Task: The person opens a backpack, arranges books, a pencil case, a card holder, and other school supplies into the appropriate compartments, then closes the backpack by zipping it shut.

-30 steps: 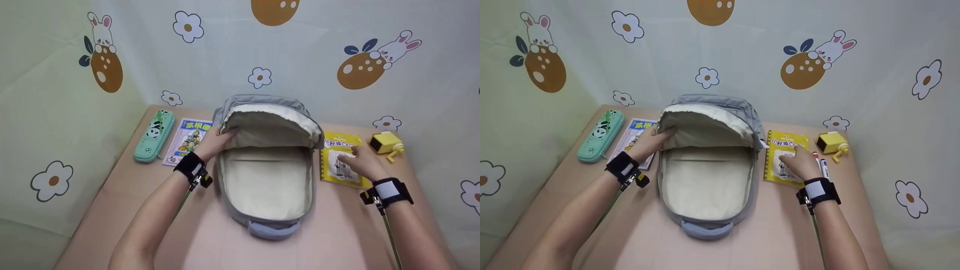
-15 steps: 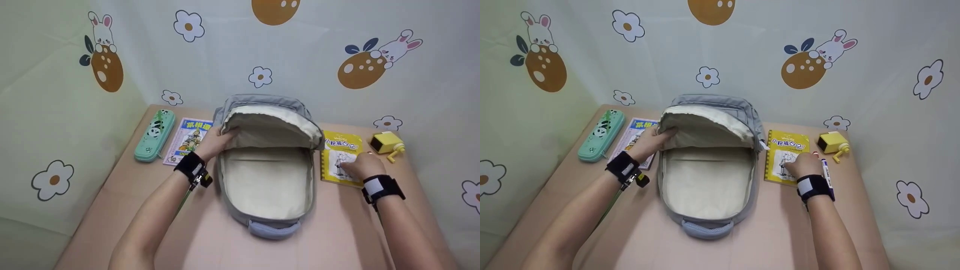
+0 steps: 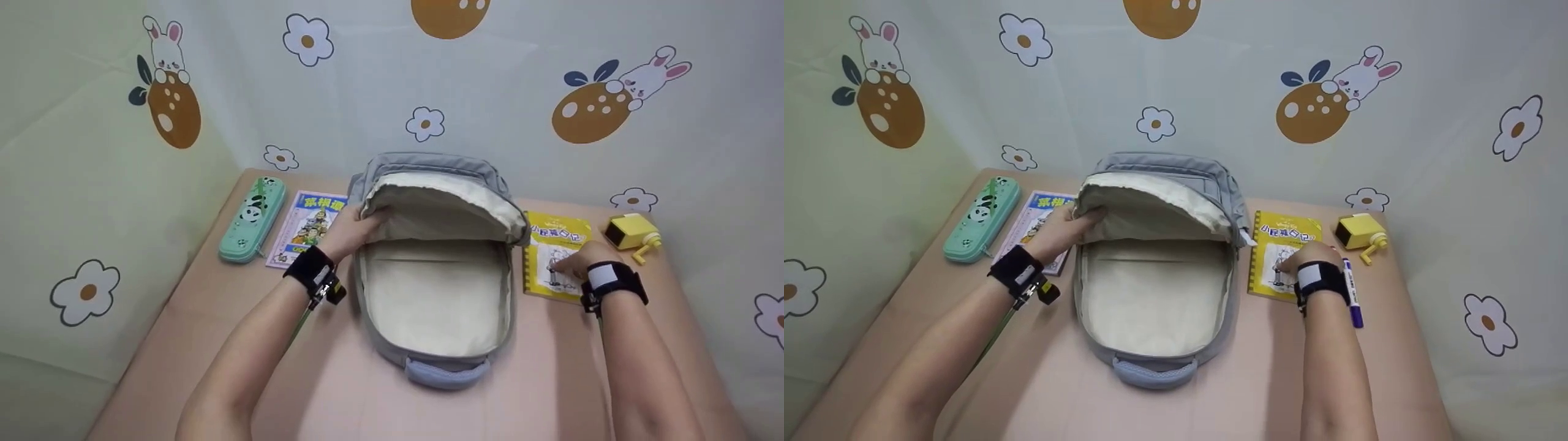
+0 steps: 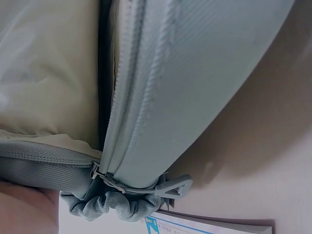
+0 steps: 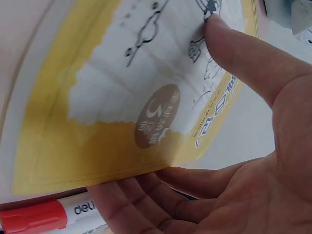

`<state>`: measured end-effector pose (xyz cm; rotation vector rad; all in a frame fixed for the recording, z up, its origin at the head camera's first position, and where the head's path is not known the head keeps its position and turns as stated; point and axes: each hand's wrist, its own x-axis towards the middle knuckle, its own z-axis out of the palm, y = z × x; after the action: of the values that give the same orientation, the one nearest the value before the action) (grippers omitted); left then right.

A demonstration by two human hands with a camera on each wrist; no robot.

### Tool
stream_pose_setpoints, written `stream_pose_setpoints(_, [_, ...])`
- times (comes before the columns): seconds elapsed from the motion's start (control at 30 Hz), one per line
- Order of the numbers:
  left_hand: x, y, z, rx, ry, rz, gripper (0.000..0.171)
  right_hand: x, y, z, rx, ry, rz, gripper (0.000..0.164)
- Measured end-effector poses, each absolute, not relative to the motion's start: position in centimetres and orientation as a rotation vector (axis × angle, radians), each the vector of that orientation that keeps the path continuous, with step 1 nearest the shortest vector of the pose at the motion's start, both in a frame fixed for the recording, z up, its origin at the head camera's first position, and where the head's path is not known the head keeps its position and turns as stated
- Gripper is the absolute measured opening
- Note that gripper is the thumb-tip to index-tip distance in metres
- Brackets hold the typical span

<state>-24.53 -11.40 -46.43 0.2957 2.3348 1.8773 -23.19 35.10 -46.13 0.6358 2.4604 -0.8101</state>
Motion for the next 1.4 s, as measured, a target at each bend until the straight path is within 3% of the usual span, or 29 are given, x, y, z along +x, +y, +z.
stream_pose_setpoints(0.3, [-24.7,-11.3,-46.5,0.277,2.358,1.821,0.033,-24.0,35.2,-45.8,0.755,2.316,-0.93,0.075])
stream_pose_setpoints(0.73, [-24.9,-11.3,-46.3,0.307,2.364,1.838,0.032,-23.5,34.8,-44.3,0.763,2.316,-0.929,0.081])
stream_pose_setpoints(0.97, [-24.9,-11.4,-46.5,0.313,2.384,1.83,0.031,-24.1,34.6,-45.2,0.702,2.374,-0.809,0.071])
stream_pose_setpoints(1.4, [-24.6,-11.4,-46.2,0.313,2.361,1.831,0.034,-24.7,36.6,-47.0,0.739,2.306,-0.968,0.079])
